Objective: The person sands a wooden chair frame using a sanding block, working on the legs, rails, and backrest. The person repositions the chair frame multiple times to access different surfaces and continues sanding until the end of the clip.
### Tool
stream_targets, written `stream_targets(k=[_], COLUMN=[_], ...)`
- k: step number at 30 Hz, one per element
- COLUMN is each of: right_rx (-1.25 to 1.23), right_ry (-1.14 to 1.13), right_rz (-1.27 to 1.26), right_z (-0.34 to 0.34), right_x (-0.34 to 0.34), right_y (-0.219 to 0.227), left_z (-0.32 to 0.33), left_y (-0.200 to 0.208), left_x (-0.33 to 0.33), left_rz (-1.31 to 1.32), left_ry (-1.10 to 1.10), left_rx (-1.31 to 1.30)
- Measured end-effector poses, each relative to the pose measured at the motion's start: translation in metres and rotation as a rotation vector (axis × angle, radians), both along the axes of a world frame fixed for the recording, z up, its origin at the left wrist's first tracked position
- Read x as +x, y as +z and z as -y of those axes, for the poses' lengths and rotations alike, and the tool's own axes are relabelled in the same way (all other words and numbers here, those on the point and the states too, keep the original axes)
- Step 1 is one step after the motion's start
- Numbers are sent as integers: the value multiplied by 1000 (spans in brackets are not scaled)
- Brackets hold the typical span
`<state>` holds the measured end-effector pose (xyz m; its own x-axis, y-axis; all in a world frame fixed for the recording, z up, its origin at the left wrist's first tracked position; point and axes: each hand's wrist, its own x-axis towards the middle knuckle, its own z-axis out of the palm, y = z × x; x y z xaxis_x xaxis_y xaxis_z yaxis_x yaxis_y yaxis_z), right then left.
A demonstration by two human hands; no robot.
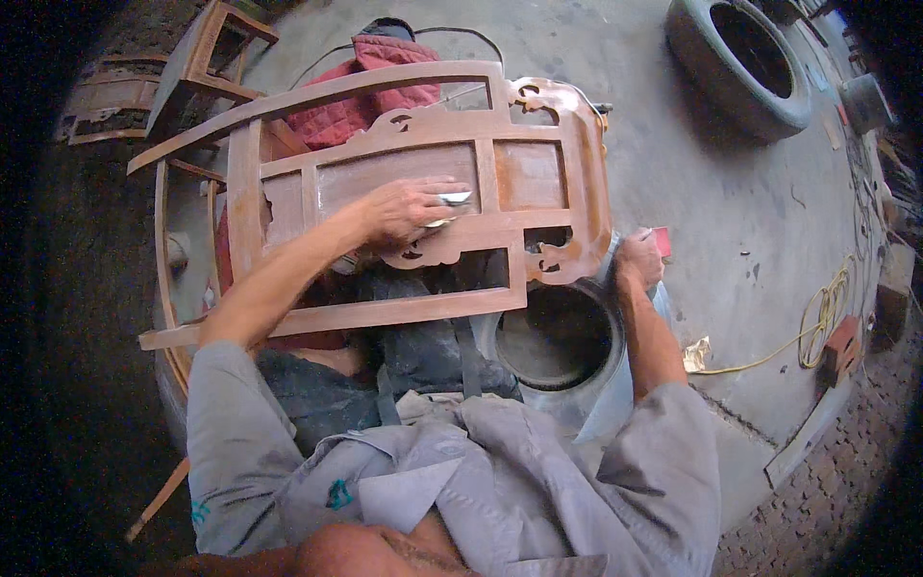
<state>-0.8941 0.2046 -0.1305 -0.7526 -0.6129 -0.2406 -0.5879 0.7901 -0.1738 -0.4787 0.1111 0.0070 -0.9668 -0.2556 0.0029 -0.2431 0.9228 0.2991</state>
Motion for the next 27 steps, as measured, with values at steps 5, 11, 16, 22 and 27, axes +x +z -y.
stream_targets(k=[5, 11, 16, 22, 27], right_rx=[12, 22, 7, 13, 9], right_ry=[-30, -13, -6, -10, 1], right_rz=[-52, -22, -9, -9, -7], right_z=[-8, -2, -3, -4, -7], right_x=[-8, 1, 0, -7, 0], right_y=[-1, 9, 3, 4, 2], left_z=[-10, 10, 24, -21, -21], left_y=[-2, 0, -8, -13, -15], left_x=[45, -11, -12, 20, -36], left_rz=[-12, 44, 84, -45, -8], left_ry=[71, -40, 298, 453, 573], left_rx=[59, -7, -166, -215, -207])
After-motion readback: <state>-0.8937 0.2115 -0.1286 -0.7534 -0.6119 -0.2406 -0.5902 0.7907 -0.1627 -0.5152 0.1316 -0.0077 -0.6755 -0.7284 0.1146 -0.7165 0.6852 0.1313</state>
